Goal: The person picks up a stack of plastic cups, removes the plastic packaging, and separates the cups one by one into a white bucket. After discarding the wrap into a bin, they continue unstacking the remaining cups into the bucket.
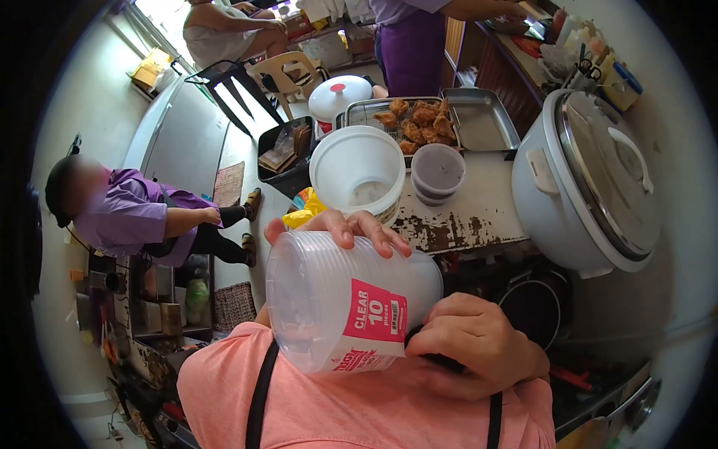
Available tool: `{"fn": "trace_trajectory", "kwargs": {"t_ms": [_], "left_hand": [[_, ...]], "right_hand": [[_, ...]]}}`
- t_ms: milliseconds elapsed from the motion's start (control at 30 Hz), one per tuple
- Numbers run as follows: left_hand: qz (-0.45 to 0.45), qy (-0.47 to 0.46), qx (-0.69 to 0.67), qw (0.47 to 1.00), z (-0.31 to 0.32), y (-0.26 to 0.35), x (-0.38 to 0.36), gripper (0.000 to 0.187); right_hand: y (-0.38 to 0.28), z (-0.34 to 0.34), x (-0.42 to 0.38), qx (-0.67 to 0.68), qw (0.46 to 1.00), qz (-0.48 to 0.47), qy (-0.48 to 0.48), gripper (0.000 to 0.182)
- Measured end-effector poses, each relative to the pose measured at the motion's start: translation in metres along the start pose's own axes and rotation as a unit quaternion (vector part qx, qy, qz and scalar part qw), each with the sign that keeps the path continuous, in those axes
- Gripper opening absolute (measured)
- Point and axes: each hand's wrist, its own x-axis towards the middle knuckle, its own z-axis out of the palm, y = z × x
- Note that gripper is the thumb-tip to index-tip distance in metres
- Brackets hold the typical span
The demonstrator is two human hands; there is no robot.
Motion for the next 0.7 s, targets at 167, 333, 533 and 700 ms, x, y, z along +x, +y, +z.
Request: {"fn": "trace_trajectory", "kwargs": {"t_ms": [167,333,533,700], "left_hand": [[-0.032,0.023,0.062,0.997,-0.003,0.01,-0.001,0.079],[-0.108,0.069,0.056,0.99,0.008,0.017,0.002,0.076],[-0.147,0.142,0.087,0.975,0.018,0.025,-0.002,0.074],[-0.165,0.205,0.069,0.962,0.033,0.03,-0.004,0.071]], "right_hand": [[-0.008,-0.003,-0.004,-0.133,0.98,0.096,0.109,0.022],[-0.009,-0.006,0.027,-0.149,0.976,-0.019,0.158,0.046],[-0.015,0.0,0.033,-0.102,0.993,0.026,0.058,0.064],[-0.015,-0.006,0.034,-0.146,0.988,0.045,0.014,0.055]]}}
